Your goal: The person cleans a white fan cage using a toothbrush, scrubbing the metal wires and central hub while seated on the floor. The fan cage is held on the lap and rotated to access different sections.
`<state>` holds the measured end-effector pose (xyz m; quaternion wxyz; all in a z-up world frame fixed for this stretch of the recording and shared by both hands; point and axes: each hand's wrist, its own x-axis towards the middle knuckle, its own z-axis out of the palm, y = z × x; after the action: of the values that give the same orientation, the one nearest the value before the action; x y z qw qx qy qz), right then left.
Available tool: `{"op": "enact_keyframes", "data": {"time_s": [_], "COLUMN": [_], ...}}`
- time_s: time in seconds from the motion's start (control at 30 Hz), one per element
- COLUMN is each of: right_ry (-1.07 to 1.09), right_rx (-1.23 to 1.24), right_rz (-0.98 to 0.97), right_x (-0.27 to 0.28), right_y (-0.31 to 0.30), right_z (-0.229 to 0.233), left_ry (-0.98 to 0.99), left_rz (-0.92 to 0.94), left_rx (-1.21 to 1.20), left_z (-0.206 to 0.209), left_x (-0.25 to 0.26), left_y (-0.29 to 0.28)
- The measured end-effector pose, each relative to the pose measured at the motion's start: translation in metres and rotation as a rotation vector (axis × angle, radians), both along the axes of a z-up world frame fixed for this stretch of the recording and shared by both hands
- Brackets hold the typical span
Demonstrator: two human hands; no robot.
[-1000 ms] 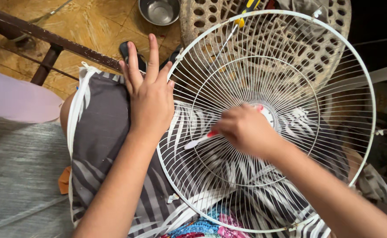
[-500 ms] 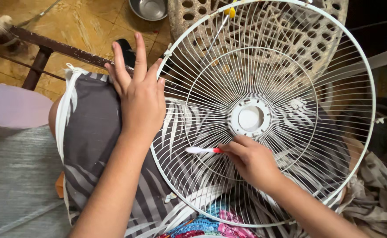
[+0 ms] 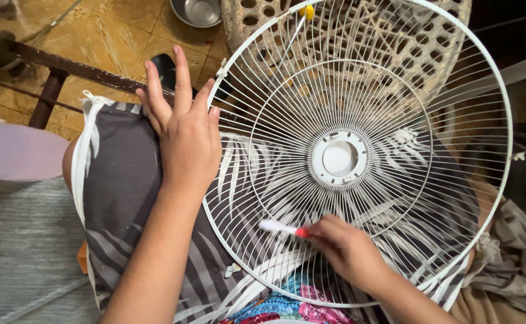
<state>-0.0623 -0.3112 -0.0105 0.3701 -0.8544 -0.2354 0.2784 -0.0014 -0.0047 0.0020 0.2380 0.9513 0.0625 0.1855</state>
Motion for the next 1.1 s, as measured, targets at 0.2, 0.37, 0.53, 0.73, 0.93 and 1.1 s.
{"op": "enact_keyframes", "data": {"time_s": [0.2,0.37,0.53,0.73,0.93,1.1], "right_ry": [-0.109,-0.14,0.091,0.369,-0.246,-0.605], "right_rx": [0.081,0.251,0.351,0.264,0.114,0.209], "right_rz": [-0.002,-0.224,-0.248,-0.103,0.024,0.212], "right_x": [0.007,0.026,-0.002,-0.007,0.03,0.106], "right_y": [0.038,0.086,0.099,0.051,0.06,0.066], "right_z": [0.002,-0.009,-0.005,0.002,0.0,-0.005], "left_ry": [-0.002,0.029,0.042,0.045,0.042,0.045], "left_rz": [-0.008,-0.014,-0.009,-0.015,-0.02,0.002], "left_rx": [-0.055,-0.115,-0.151,-0.207,-0.22,-0.163], "left_z": [-0.005,-0.012,-0.015,-0.018,-0.022,-0.024], "left_x": [0.003,0.007,0.008,0.01,0.011,0.011], "left_y": [0.003,0.006,0.007,0.008,0.009,0.008]}}
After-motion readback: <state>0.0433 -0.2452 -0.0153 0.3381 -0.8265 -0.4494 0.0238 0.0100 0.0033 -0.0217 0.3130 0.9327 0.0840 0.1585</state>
